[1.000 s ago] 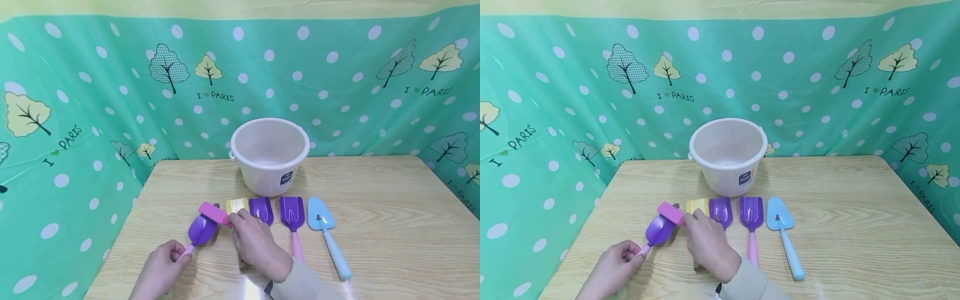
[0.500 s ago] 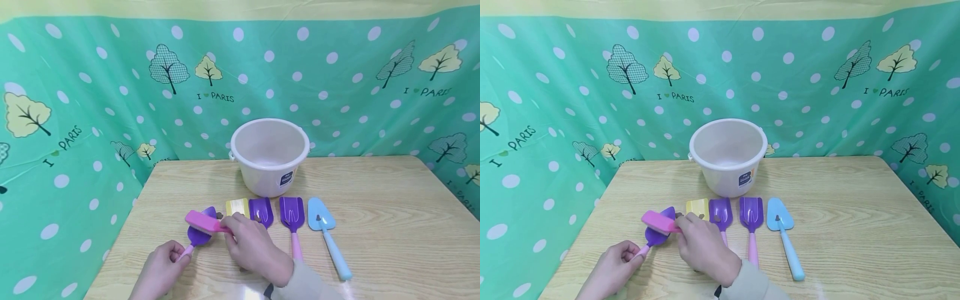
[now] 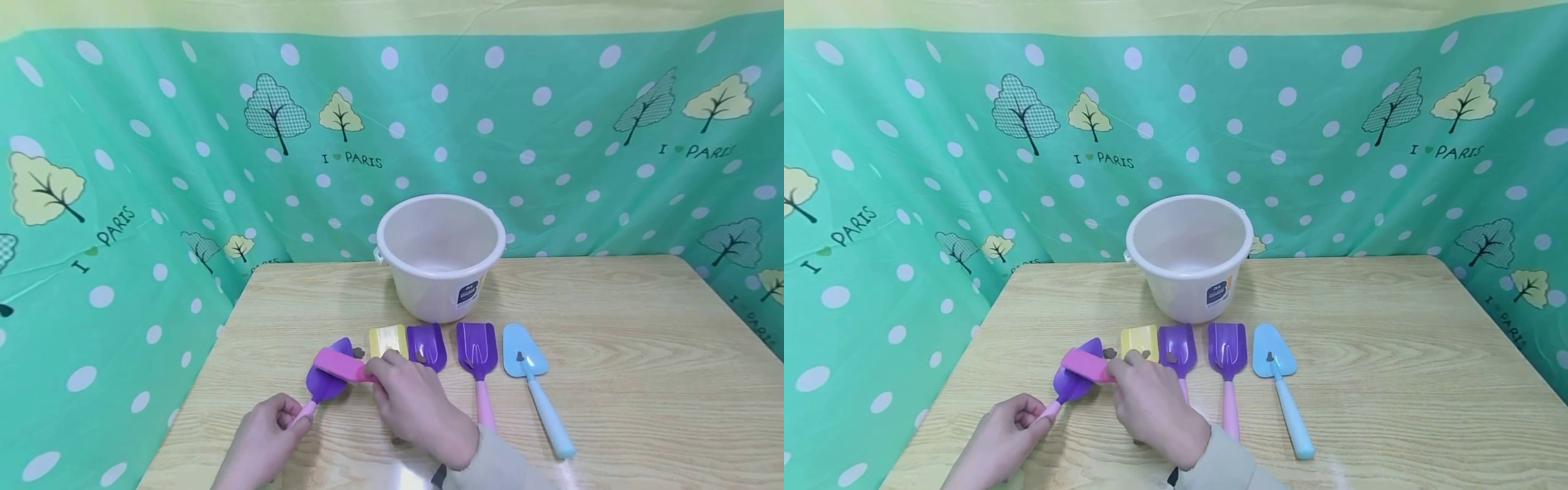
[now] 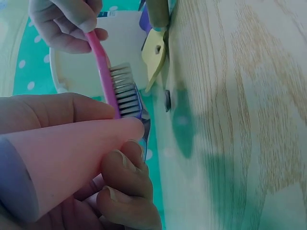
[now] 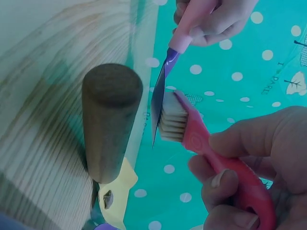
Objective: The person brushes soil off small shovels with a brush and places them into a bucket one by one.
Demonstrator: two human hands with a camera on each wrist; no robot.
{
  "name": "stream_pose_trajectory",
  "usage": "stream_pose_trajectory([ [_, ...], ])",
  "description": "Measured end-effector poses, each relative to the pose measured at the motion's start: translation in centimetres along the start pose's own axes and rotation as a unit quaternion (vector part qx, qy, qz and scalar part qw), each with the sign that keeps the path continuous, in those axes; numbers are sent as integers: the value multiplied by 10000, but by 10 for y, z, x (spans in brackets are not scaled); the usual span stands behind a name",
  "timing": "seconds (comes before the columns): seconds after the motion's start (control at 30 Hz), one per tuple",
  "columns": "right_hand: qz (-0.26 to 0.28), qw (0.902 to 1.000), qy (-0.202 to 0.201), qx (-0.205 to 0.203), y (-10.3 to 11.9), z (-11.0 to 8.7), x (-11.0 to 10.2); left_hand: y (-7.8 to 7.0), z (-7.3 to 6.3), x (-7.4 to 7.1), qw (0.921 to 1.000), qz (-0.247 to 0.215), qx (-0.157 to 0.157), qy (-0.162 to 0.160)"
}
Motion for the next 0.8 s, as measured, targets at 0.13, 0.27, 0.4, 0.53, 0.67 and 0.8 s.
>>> stream_pose_trajectory([
  [0.13,-60,9999,-127,52,-4,1,-1,0,0,1,10000,-1,20,-9],
  [0.27,-107,9995,-223,181,-8,2,-2,-1,-1,2,10000,-7,8,5],
  [0.4,-155,9989,-312,307,-11,3,-3,-1,-1,3,10000,-15,-6,22],
  [0.53,-197,9982,-438,354,-13,3,-5,-1,0,3,10000,-2,9,25],
  [0.67,-167,9974,-622,321,-13,3,-7,-2,-1,3,10000,-22,1,22],
  [0.8,-53,9967,-760,271,-11,3,-9,-2,-1,3,10000,-50,-24,1],
])
Point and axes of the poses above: each hand's wrist, its own z-axis towards the middle knuckle, its own x-axis out of the palm, y = z × x, the point moved 4 cm from there along z, towards the middle knuckle, and after that the axes turned 2 degrees about -z, right-handed, at the moved point
